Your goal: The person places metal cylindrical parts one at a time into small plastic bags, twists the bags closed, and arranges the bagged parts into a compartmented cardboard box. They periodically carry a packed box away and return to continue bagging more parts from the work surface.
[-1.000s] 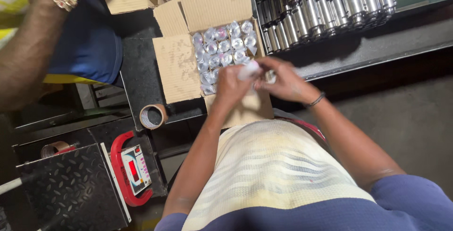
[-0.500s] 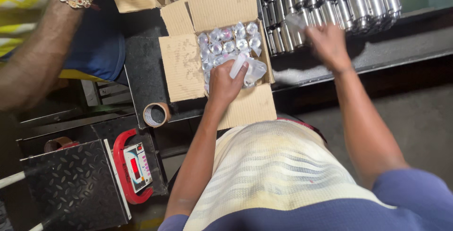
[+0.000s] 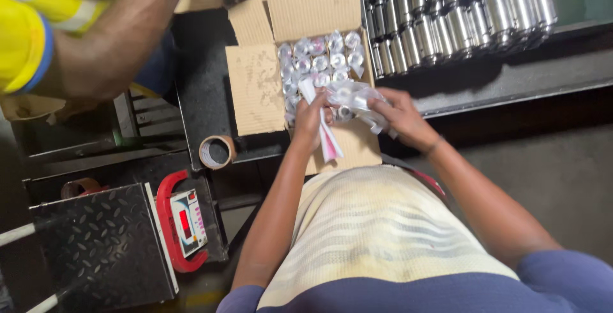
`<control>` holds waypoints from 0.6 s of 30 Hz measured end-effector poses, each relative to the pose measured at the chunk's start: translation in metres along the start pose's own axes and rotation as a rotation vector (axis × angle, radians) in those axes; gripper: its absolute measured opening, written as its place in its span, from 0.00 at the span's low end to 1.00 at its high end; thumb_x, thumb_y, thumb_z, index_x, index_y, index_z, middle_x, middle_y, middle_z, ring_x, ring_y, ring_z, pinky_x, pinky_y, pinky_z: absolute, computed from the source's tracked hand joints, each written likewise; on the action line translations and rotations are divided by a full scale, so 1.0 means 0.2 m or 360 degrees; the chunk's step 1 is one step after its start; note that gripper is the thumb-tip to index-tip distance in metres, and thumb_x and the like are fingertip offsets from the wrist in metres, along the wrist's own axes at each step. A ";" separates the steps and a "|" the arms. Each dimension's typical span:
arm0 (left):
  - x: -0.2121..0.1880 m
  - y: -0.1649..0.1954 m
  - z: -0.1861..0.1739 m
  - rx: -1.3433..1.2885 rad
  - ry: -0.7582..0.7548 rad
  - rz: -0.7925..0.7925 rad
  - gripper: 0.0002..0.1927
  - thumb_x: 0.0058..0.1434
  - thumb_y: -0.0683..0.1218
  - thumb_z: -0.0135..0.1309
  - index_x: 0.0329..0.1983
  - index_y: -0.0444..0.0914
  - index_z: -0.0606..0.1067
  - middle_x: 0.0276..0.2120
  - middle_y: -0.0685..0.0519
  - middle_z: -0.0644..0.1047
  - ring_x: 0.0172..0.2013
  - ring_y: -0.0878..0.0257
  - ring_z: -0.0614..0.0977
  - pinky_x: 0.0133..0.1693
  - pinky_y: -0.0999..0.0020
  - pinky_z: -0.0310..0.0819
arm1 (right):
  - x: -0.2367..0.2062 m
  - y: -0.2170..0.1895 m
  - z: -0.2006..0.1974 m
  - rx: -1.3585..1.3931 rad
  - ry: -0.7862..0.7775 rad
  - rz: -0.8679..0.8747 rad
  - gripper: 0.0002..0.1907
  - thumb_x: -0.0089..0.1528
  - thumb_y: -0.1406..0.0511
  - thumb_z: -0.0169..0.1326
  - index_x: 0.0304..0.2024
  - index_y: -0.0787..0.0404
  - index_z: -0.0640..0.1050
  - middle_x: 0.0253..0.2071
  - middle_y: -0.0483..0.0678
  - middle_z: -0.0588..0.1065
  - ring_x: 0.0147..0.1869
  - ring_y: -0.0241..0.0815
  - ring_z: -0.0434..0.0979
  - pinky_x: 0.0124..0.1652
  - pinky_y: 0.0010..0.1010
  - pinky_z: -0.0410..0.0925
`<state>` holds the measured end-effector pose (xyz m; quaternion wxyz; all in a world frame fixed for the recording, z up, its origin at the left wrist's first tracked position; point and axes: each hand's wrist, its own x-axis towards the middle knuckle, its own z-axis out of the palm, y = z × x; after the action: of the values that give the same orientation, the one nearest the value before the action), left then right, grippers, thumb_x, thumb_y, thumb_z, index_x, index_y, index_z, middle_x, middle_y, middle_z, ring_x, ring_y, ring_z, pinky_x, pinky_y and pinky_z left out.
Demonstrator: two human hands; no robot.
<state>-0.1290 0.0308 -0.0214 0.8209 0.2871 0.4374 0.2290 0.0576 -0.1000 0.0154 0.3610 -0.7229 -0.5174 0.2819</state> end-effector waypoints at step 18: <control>-0.09 -0.14 -0.04 -0.0555 -0.0066 0.0134 0.21 0.70 0.43 0.49 0.63 0.29 0.66 0.55 0.40 0.80 0.48 0.60 0.88 0.52 0.64 0.80 | 0.09 -0.17 0.07 -0.0319 -0.0115 -0.0234 0.18 0.55 0.61 0.67 0.43 0.63 0.79 0.33 0.57 0.79 0.30 0.48 0.81 0.31 0.39 0.72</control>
<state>-0.1411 0.0009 -0.0340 0.8568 0.1630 0.3616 0.3295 0.0347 -0.0725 0.0339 0.2877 -0.7049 -0.6072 0.2274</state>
